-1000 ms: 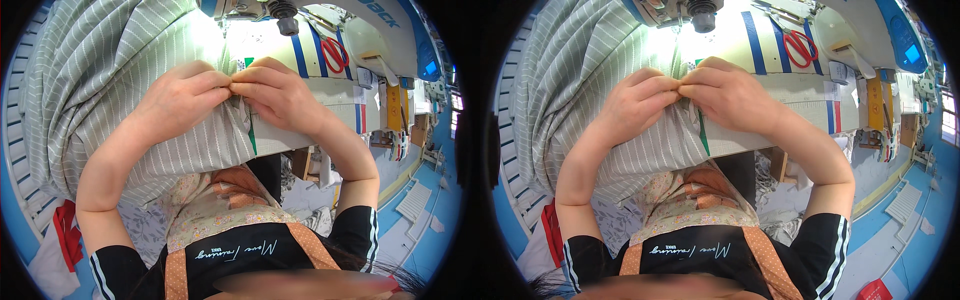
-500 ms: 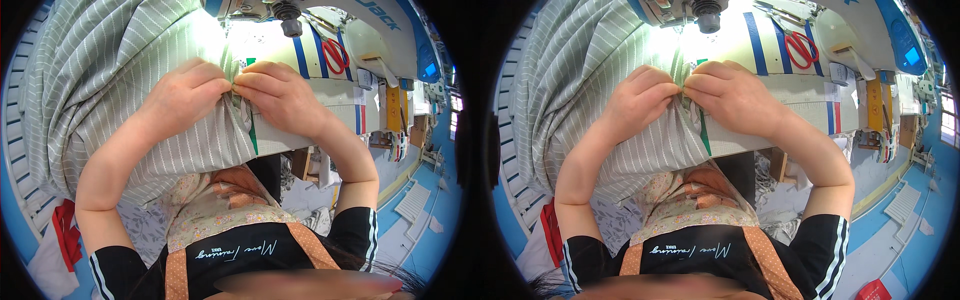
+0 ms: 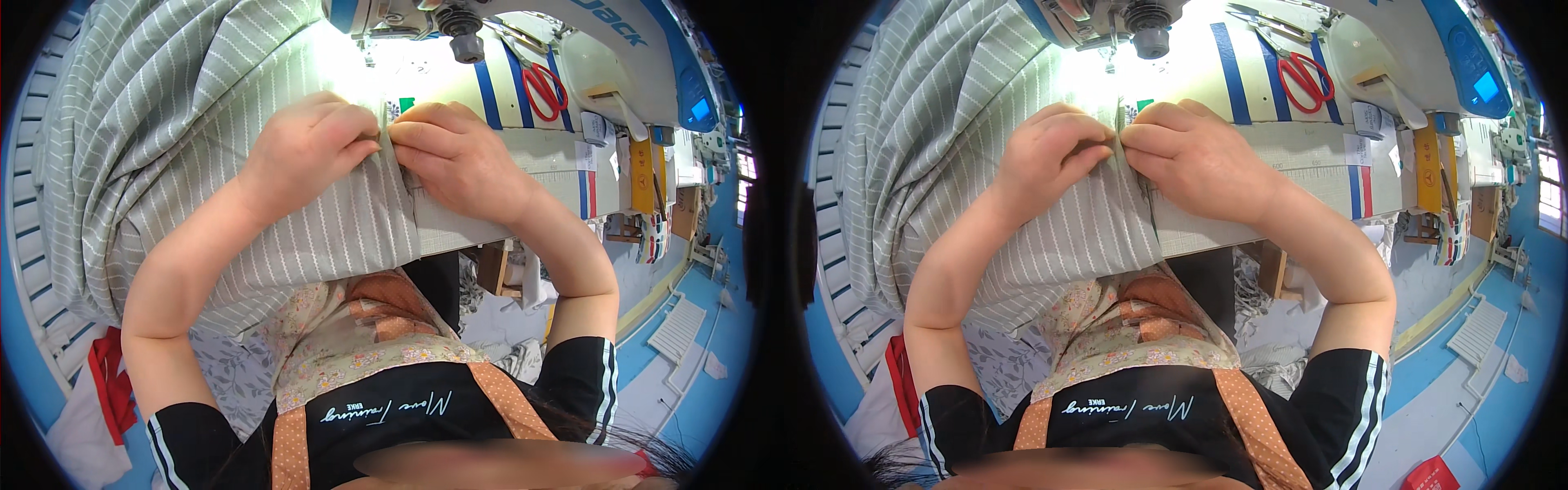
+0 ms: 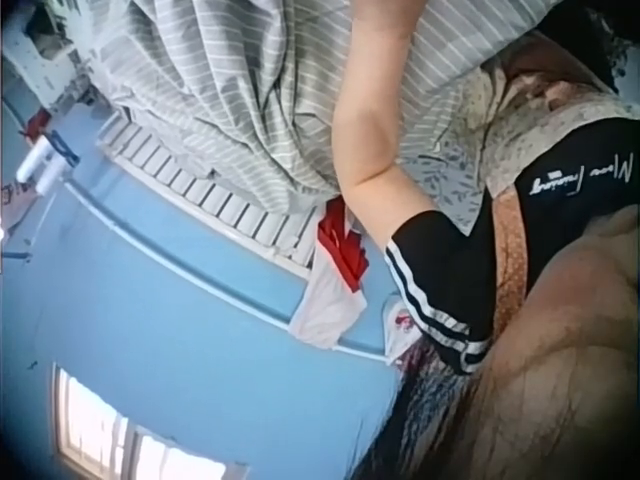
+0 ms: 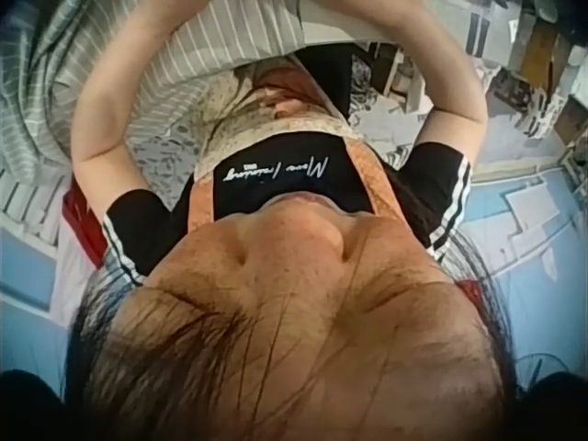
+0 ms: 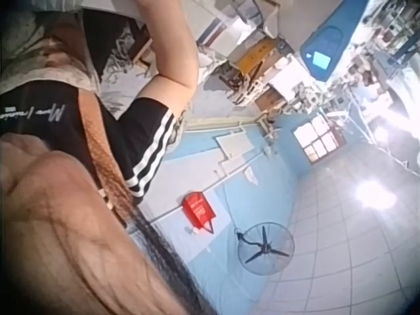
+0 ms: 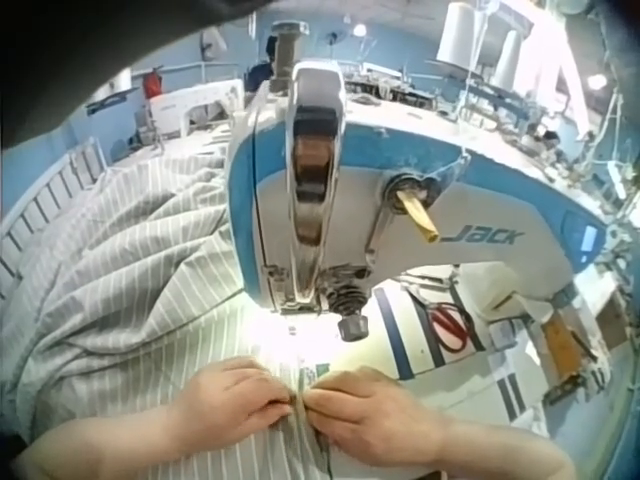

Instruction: Sewing a fabric pillowcase using an industrial sewing machine.

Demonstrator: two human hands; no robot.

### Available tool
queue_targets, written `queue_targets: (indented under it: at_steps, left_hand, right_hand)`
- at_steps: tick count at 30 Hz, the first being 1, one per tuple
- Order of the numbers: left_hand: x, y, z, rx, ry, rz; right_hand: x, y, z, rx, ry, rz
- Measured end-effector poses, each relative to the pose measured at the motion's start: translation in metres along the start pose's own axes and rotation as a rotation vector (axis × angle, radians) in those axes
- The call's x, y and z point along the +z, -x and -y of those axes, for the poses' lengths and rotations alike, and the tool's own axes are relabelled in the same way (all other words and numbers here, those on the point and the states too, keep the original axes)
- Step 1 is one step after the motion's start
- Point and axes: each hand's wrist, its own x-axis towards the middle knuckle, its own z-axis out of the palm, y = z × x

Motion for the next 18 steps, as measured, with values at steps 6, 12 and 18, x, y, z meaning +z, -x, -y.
queue_targets:
  at_steps: [6,12,18]
  left_hand:
    - [-0.011,0.008,-0.005,0.038,-0.013,0.077]
    - [-0.013,0.006,-0.009,0.037,-0.068,0.147]
    - [-0.017,0.008,-0.011,0.018,-0.13,0.22]
  right_hand:
    - [-0.001,0.0,0.0,-0.012,0.015,-0.005]
    - [-0.002,0.001,0.001,0.003,0.022,0.002]
    - [-0.001,0.001,0.001,-0.01,0.01,-0.071]
